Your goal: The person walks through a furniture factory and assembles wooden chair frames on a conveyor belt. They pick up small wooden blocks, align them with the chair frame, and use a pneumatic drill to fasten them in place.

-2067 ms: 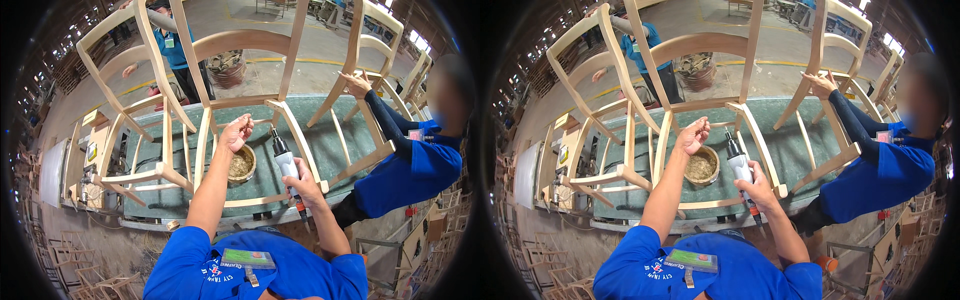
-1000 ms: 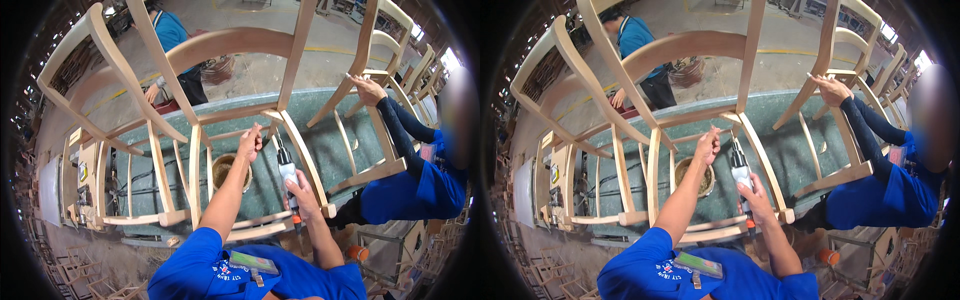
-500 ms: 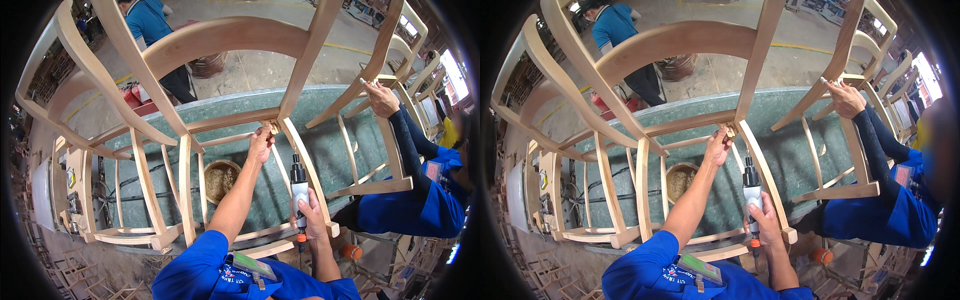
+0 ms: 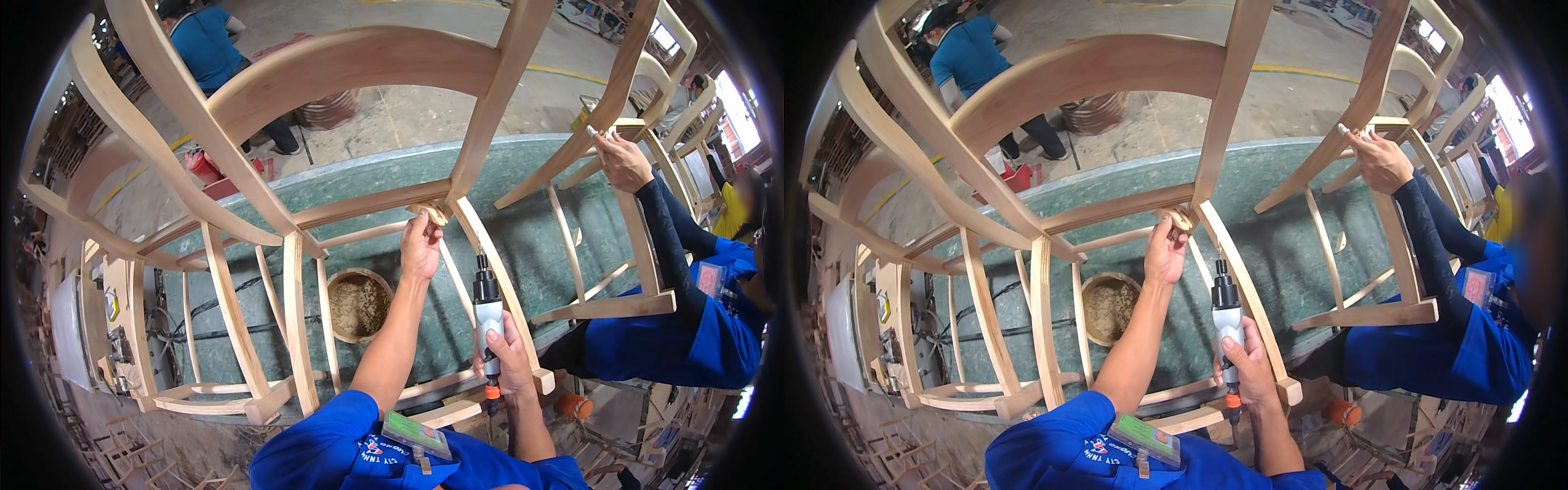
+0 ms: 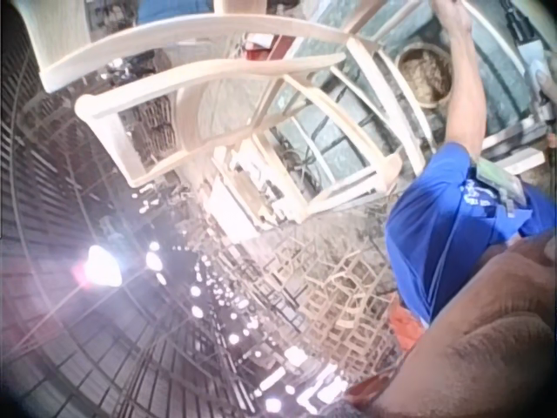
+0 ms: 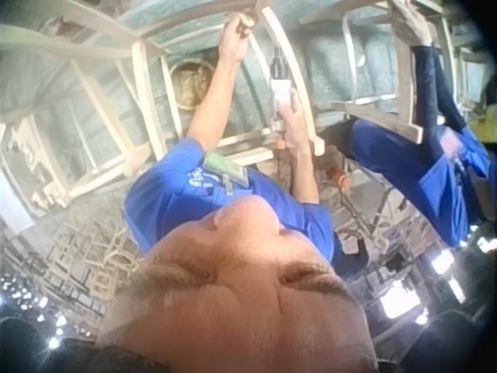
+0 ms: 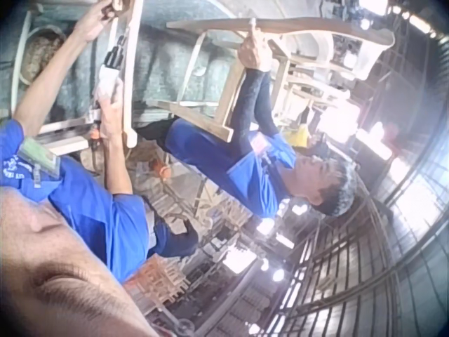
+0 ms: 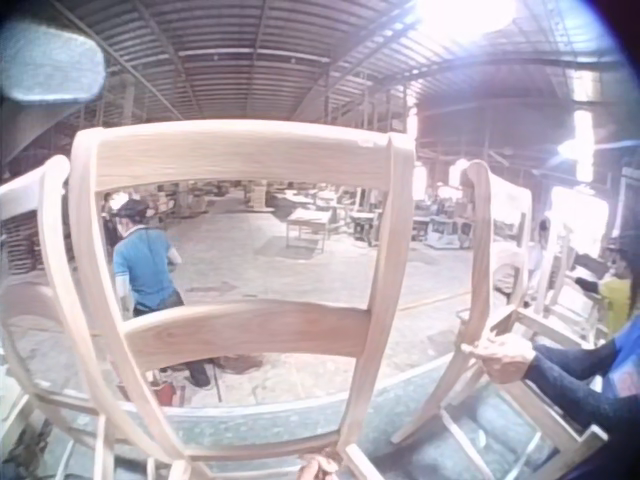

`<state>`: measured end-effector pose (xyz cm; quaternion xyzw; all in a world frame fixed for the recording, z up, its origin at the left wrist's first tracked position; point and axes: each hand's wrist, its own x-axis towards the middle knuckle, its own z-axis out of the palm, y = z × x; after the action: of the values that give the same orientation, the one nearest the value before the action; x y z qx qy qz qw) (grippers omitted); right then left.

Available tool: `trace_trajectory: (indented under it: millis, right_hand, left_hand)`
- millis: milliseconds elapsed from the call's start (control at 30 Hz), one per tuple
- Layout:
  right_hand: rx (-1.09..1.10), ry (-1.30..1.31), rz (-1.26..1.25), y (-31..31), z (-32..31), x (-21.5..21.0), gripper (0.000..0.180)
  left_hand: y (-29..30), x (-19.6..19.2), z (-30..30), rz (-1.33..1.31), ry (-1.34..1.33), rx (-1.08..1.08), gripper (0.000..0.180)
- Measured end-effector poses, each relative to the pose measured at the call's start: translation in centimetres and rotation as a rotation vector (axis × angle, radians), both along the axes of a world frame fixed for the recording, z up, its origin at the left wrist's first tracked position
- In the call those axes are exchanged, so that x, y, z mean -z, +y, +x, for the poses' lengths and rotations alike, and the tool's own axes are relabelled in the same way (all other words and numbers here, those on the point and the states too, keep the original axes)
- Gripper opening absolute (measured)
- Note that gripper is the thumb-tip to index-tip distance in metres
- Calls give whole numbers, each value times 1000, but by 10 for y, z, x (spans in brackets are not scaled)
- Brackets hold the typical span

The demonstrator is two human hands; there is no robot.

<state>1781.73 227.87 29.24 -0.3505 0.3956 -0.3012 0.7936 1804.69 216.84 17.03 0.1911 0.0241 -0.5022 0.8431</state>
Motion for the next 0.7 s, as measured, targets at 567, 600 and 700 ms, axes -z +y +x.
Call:
trace_trajectory:
  millis: [567,600,700]
  right_hand:
    - [-17,11,-1,2,7,-3,51]
    - [-15,15,2,3,8,-4,51]
    - [-11,33,9,3,10,-4,53]
  left_hand:
    - [-15,-28,-22,361,-354,-37,35]
    - [-14,-27,-20,360,-347,-38,36]
    - [-14,-21,-17,330,-313,-27,36]
